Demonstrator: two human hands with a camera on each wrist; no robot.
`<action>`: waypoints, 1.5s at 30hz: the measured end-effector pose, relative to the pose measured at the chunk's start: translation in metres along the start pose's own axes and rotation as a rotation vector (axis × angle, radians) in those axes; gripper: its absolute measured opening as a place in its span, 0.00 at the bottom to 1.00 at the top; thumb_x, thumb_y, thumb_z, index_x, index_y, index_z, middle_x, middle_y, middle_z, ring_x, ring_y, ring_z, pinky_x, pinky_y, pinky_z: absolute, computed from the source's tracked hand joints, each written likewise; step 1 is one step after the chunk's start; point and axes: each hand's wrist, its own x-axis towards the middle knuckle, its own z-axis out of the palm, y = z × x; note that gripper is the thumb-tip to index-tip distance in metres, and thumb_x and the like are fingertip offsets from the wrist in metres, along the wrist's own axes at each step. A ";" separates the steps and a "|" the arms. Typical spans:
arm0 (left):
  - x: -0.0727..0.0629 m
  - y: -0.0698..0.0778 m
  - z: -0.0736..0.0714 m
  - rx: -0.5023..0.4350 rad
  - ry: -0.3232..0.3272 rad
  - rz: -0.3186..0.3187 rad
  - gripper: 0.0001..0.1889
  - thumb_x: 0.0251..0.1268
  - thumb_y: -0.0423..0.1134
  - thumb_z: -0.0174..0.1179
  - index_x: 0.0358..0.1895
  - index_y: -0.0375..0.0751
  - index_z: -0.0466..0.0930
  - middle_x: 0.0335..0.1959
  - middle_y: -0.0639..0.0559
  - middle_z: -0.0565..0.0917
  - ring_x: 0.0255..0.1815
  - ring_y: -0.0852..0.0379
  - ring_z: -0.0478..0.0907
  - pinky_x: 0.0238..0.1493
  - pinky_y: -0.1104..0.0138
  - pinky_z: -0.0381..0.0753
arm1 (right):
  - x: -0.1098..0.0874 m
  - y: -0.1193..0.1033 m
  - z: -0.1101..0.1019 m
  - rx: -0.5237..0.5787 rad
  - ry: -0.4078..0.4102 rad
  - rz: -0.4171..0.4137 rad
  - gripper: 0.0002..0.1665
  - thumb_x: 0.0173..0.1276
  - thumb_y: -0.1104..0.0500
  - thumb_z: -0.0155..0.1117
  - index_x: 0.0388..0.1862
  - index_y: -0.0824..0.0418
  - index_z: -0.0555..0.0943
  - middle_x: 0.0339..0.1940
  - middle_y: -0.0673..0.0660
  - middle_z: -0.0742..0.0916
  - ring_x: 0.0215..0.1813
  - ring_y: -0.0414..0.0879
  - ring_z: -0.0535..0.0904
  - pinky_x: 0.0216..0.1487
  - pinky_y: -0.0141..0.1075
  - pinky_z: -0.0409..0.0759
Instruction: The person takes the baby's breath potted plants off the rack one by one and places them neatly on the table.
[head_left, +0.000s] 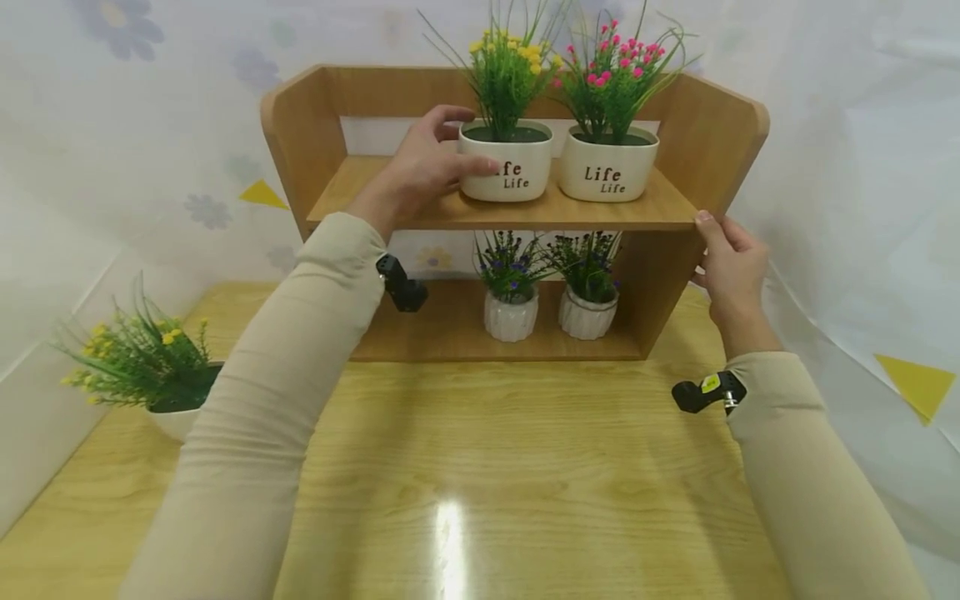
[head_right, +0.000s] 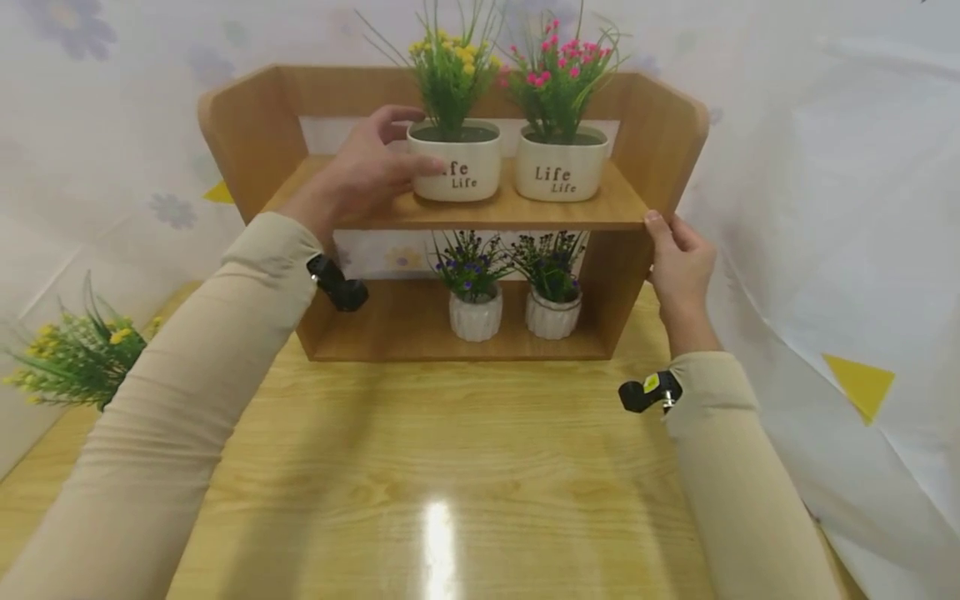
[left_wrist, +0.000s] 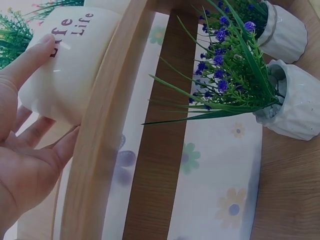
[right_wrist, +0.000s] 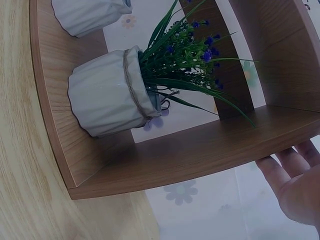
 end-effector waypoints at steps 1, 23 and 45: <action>0.000 0.000 0.000 -0.002 -0.001 0.000 0.46 0.50 0.34 0.79 0.74 0.56 0.65 0.70 0.51 0.65 0.65 0.51 0.71 0.62 0.63 0.77 | 0.000 0.000 0.000 0.004 0.001 0.001 0.23 0.64 0.48 0.75 0.55 0.56 0.87 0.45 0.52 0.88 0.39 0.42 0.87 0.30 0.33 0.86; -0.041 -0.005 -0.016 0.055 0.015 0.124 0.44 0.53 0.38 0.78 0.74 0.55 0.65 0.71 0.48 0.68 0.62 0.49 0.75 0.61 0.59 0.78 | 0.011 0.000 -0.009 0.040 -0.010 0.021 0.25 0.64 0.49 0.75 0.59 0.54 0.86 0.40 0.49 0.89 0.35 0.41 0.88 0.27 0.34 0.86; -0.113 -0.017 -0.046 0.056 0.071 0.165 0.43 0.53 0.38 0.78 0.73 0.58 0.66 0.71 0.55 0.71 0.62 0.46 0.76 0.66 0.48 0.70 | 0.014 -0.001 -0.012 0.030 0.002 0.035 0.22 0.63 0.49 0.75 0.55 0.54 0.87 0.39 0.48 0.89 0.33 0.40 0.87 0.27 0.33 0.86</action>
